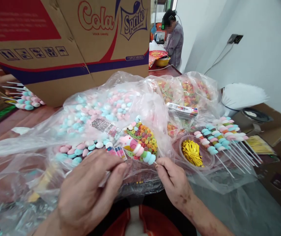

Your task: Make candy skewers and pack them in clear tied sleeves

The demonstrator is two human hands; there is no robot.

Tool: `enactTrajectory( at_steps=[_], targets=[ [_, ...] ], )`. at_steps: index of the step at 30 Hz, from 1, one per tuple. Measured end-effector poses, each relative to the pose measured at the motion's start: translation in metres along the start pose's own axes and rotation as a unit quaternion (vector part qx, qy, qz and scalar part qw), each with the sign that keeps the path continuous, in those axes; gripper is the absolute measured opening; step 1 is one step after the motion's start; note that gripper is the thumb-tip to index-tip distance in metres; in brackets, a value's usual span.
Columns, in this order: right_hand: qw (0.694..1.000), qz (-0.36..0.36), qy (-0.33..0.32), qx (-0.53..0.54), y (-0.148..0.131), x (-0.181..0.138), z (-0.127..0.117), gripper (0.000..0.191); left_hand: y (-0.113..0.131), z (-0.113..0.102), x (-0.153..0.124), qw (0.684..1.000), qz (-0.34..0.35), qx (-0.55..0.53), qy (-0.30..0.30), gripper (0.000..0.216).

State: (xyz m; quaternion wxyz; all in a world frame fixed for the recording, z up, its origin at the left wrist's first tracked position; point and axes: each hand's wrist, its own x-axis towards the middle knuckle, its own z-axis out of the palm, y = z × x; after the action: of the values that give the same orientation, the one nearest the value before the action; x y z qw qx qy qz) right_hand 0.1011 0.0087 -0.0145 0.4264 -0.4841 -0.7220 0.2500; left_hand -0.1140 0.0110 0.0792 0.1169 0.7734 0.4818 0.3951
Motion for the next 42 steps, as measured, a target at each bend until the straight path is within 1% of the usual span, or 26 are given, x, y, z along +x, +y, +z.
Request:
enactTrajectory(
  at_steps=[1,2,3,5,7,9,11,13,16,18,20,22,23,24,25,26,27,28,29,30,32,34,36,37,39,42],
  targets=[
    [1.0,0.003,0.002,0.003,0.0,0.001,0.001,0.017,-0.006,-0.001,-0.005,0.996,-0.077,-0.024,0.032,0.003],
    [1.0,0.003,0.002,0.007,-0.001,0.001,0.001,0.018,-0.013,0.0,-0.009,0.984,-0.158,-0.067,0.053,0.005],
    [1.0,0.001,0.001,0.011,-0.001,0.001,0.003,0.019,-0.021,0.002,-0.01,0.961,-0.233,-0.134,0.067,0.013],
    [1.0,-0.003,-0.005,0.019,-0.002,0.0,0.006,0.019,-0.036,0.01,-0.007,0.885,-0.337,-0.306,0.099,0.026],
    [1.0,-0.01,-0.011,0.022,-0.003,-0.001,0.011,0.019,-0.044,0.019,0.002,0.801,-0.372,-0.449,0.136,0.03],
    [0.999,-0.025,-0.014,0.017,-0.005,-0.003,0.017,0.018,-0.045,0.028,0.014,0.736,-0.379,-0.533,0.177,0.027],
    [0.998,-0.057,-0.01,-0.002,-0.007,-0.004,0.022,0.018,-0.042,0.035,0.024,0.695,-0.384,-0.572,0.208,0.019],
    [0.995,-0.091,-0.001,-0.03,-0.008,-0.004,0.026,0.017,-0.039,0.04,0.031,0.674,-0.387,-0.59,0.219,0.011],
    [0.993,-0.11,0.013,-0.051,-0.008,-0.005,0.03,0.019,-0.037,0.048,0.035,0.655,-0.39,-0.613,0.208,0.006],
    [0.995,-0.091,0.013,-0.044,-0.007,-0.005,0.034,0.02,-0.036,0.053,0.035,0.641,-0.389,-0.631,0.199,0.009],
    [0.999,-0.032,-0.004,0.001,-0.007,-0.006,0.038,0.021,-0.035,0.057,0.034,0.628,-0.39,-0.645,0.196,0.012],
    [0.989,0.076,-0.042,0.119,-0.009,-0.007,0.042,0.024,-0.033,0.061,0.033,0.62,-0.393,-0.65,0.199,0.012],
    [0.967,0.141,-0.063,0.204,-0.011,-0.007,0.044,0.025,-0.032,0.063,0.033,0.62,-0.395,-0.648,0.201,0.012],
    [0.931,0.203,-0.081,0.293,-0.013,-0.007,0.046,0.025,-0.03,0.065,0.032,0.623,-0.397,-0.643,0.203,0.011],
    [0.886,0.255,-0.094,0.375,-0.016,-0.007,0.047,0.025,-0.029,0.066,0.031,0.626,-0.401,-0.638,0.203,0.01],
    [0.843,0.291,-0.101,0.441,-0.019,-0.006,0.048,0.023,-0.028,0.068,0.031,0.628,-0.405,-0.634,0.201,0.01],
    [0.811,0.312,-0.103,0.484,-0.022,-0.005,0.049,0.022,-0.027,0.069,0.031,0.629,-0.409,-0.631,0.198,0.011],
    [0.796,0.321,-0.104,0.502,-0.024,-0.004,0.048,0.022,-0.027,0.069,0.031,0.629,-0.412,-0.63,0.193,0.011],
    [0.799,0.318,-0.104,0.5,-0.025,-0.004,0.046,0.021,-0.027,0.069,0.031,0.629,-0.414,-0.631,0.187,0.011],
    [0.816,0.307,-0.103,0.479,-0.025,-0.003,0.044,0.022,-0.029,0.068,0.031,0.631,-0.414,-0.63,0.18,0.011],
    [0.88,0.26,-0.098,0.384,-0.022,-0.003,0.038,0.023,-0.033,0.065,0.032,0.644,-0.413,-0.62,0.175,0.011],
    [0.947,0.185,-0.079,0.248,-0.018,-0.004,0.032,0.021,-0.038,0.061,0.032,0.656,-0.419,-0.602,0.179,0.012],
    [0.987,0.098,-0.05,0.118,-0.014,-0.006,0.029,0.02,-0.043,0.059,0.032,0.658,-0.431,-0.591,0.179,0.013],
    [0.996,0.057,-0.032,0.066,-0.013,-0.007,0.03,0.02,-0.044,0.059,0.032,0.657,-0.437,-0.589,0.175,0.013],
    [1.0,-0.011,0.004,-0.018,-0.012,-0.007,0.033,0.021,-0.044,0.061,0.031,0.656,-0.443,-0.586,0.169,0.015],
    [0.986,-0.088,0.062,-0.125,-0.012,-0.007,0.04,0.021,-0.041,0.068,0.029,0.66,-0.438,-0.583,0.182,0.018]
  ],
)
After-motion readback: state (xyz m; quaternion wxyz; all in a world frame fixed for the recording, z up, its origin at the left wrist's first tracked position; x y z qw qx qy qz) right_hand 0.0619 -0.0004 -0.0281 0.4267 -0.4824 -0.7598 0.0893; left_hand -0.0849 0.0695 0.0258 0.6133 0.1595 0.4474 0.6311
